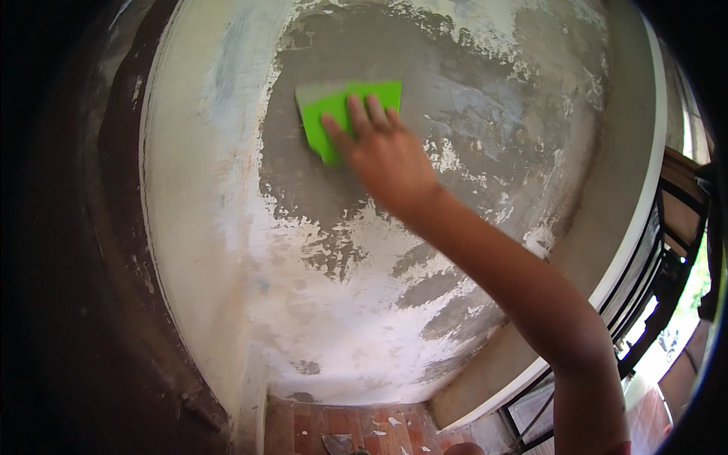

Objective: The person applies plaster to a curved ceiling using a green trowel and a smaller metal trowel. They repeatedly scoop plaster from the smaller trowel and spread it onto the ceiling surface, smoothing it out.

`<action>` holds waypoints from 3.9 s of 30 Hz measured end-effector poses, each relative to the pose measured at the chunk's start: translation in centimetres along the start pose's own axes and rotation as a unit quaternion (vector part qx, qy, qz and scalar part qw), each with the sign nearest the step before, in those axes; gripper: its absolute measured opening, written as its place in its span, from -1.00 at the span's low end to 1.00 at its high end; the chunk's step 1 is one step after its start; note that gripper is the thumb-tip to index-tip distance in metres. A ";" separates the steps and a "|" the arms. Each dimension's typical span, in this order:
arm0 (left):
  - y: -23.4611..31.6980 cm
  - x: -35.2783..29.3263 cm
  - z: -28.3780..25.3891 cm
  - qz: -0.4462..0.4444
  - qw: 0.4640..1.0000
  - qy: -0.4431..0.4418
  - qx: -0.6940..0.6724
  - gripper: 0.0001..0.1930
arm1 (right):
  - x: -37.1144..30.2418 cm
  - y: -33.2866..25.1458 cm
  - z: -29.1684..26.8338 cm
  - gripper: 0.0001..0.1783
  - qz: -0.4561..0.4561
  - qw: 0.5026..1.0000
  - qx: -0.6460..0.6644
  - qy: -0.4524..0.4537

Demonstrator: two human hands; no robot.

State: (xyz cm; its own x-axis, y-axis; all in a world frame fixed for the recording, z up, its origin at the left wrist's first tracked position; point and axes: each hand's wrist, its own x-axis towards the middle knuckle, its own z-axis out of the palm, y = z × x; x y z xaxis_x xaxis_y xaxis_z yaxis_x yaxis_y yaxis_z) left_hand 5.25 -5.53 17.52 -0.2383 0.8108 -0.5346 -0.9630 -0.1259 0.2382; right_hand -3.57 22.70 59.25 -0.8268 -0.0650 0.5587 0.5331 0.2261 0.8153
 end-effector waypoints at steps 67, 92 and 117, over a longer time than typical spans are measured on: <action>0.1 0.1 0.1 -0.006 0.999 -0.044 -0.006 -0.65 | -20.1 0.8 -1.3 -0.33 -0.156 0.978 0.088 -0.106; -0.6 0.3 -0.6 -0.020 0.999 -0.028 -0.037 -0.62 | -0.4 -1.0 0.3 -0.39 0.000 0.999 -0.045 0.027; 0.0 0.1 0.1 0.002 1.000 -0.011 0.011 -0.64 | 5.3 11.7 -5.2 -0.27 0.211 0.974 -0.062 -0.052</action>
State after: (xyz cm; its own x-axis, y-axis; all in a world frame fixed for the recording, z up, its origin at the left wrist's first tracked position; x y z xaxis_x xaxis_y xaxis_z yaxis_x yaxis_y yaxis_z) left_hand 5.21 -5.43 17.60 -0.2387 0.8230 -0.5154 -0.9592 -0.1171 0.2573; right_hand -0.77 19.99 72.50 -0.5393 0.1080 0.8352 0.8419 0.0922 0.5317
